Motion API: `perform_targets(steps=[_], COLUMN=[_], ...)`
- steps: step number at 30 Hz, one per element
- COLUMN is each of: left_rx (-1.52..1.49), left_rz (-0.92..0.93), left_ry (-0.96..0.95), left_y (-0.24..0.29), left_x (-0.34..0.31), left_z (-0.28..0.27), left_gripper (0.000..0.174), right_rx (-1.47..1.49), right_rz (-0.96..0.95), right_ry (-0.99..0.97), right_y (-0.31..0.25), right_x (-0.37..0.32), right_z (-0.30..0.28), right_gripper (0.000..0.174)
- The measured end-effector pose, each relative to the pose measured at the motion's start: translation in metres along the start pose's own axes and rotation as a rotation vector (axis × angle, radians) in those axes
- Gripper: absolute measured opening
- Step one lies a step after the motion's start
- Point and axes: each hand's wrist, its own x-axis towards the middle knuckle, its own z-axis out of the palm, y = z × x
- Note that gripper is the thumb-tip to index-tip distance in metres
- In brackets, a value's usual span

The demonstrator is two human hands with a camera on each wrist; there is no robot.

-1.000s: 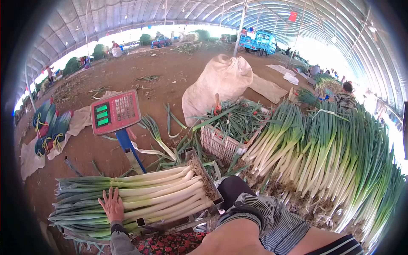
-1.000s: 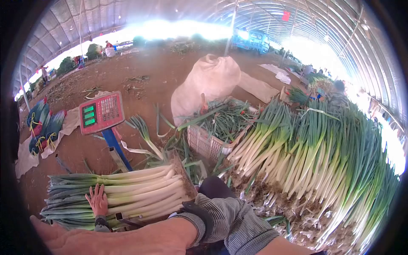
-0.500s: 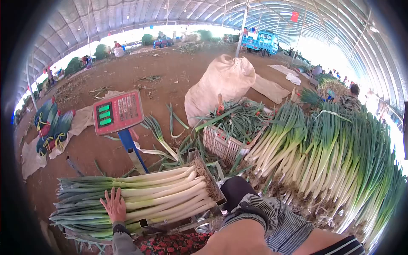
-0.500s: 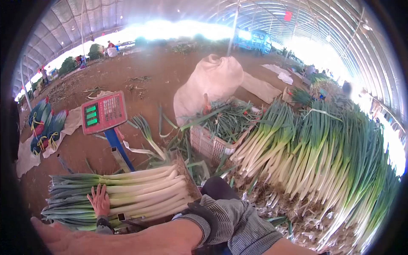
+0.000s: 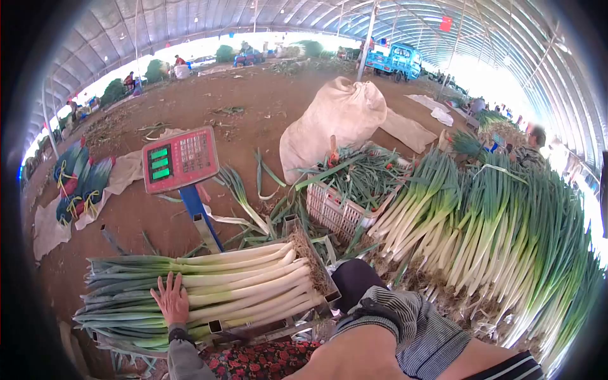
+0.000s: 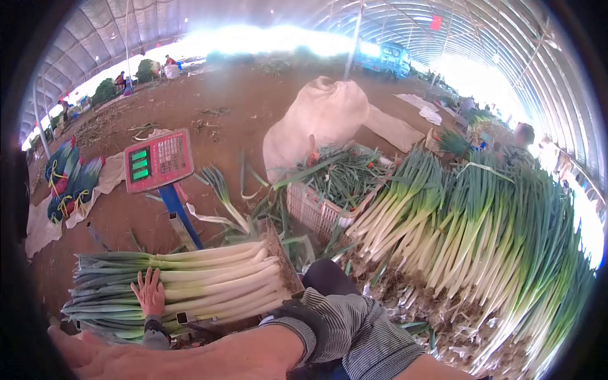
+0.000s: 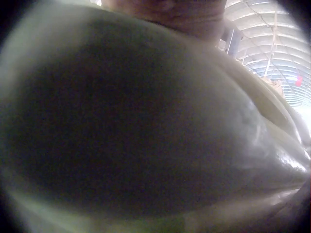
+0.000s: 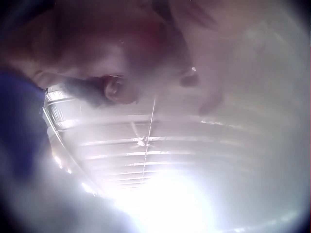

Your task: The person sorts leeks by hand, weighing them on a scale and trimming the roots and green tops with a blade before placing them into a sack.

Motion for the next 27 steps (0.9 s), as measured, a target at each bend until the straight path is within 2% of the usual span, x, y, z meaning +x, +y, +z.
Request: perform_targets(steps=[3,10,18,22,24,27], left_rx=[0.019,0.041,0.115,0.339,0.358,0.11], left_rz=[0.016,-0.031,0.043,0.236,0.243,0.005], left_ry=[0.042,-0.051,0.053,0.205,0.19,-0.062], left_y=[-0.005,0.004,0.005,-0.023,-0.035,0.006], left_x=[0.01,0.006,0.011,0.012,0.005,0.005], left_z=[0.009,-0.006,0.004,0.033,0.046,-0.01], left_gripper=[0.047,0.048,0.048,0.048,0.049,0.05], right_rx=[-0.018,-0.032,-0.152,-0.267,-0.298,-0.357], right_rz=[0.0,0.022,0.085,0.15,0.198,0.246], right_ry=[0.002,0.009,0.079,0.115,0.142,0.183], right_y=[-0.001,-0.004,-0.02,-0.035,-0.037,-0.052], right_x=[-0.001,-0.005,-0.02,-0.033,-0.05,-0.073], right_z=[-0.003,-0.003,-0.014,-0.029,-0.035,-0.055], right_gripper=[0.066,0.068,0.071,0.072,0.072,0.073])
